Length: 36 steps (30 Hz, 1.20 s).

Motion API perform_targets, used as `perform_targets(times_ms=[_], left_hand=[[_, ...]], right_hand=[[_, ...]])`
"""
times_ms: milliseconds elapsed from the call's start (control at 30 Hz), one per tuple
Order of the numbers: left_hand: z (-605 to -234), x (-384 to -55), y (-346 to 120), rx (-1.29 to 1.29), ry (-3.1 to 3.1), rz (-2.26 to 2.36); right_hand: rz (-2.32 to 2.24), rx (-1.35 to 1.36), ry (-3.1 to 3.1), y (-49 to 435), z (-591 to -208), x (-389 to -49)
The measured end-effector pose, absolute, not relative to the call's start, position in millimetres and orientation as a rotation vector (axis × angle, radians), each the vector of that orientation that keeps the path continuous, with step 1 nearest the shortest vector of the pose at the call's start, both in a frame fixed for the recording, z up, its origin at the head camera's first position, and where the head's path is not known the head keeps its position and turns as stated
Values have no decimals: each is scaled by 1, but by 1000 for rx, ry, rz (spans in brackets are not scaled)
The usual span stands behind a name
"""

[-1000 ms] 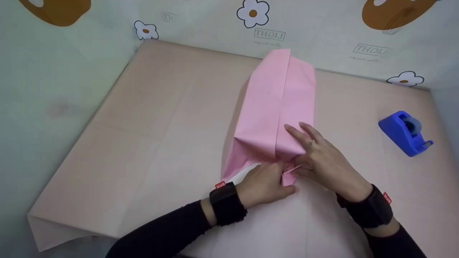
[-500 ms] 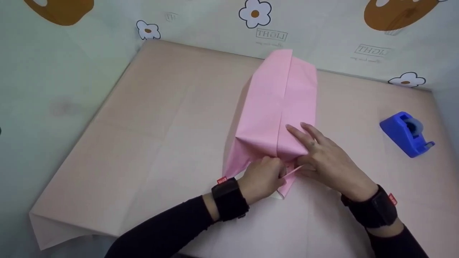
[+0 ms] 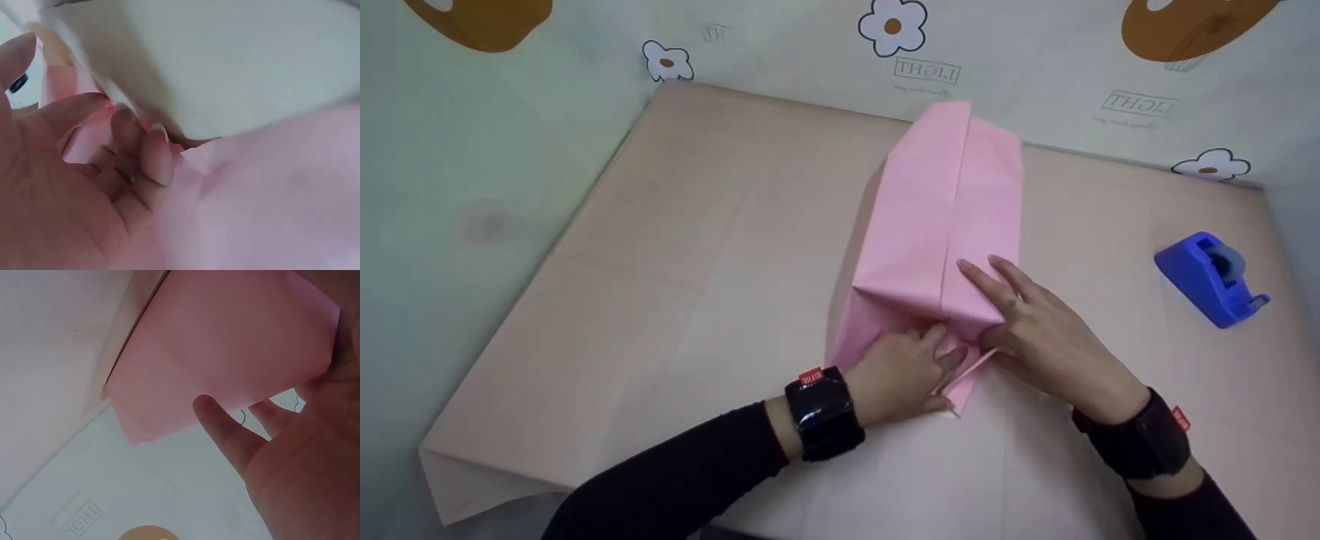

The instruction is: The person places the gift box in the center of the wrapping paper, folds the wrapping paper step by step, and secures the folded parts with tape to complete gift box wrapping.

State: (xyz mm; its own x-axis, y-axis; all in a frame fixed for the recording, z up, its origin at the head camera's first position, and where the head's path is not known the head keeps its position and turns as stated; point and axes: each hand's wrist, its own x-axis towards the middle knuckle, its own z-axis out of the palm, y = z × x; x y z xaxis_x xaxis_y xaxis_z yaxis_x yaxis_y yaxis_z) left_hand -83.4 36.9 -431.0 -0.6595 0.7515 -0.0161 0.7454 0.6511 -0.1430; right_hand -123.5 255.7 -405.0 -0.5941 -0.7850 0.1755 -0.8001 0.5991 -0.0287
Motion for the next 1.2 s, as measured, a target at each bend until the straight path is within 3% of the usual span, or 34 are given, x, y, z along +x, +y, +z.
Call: perform_targets(times_ms=[567, 967, 1200], left_hand=[[-433, -108, 34, -1455, -2844, -136], [-427, -95, 42, -1252, -2990, -137], [-426, -87, 38, -903, -3133, -830]], right_hand=[[195, 1283, -2764, 250, -403, -118], [251, 1248, -2657, 251, -403, -118], [201, 1188, -2593, 244, -408, -116]])
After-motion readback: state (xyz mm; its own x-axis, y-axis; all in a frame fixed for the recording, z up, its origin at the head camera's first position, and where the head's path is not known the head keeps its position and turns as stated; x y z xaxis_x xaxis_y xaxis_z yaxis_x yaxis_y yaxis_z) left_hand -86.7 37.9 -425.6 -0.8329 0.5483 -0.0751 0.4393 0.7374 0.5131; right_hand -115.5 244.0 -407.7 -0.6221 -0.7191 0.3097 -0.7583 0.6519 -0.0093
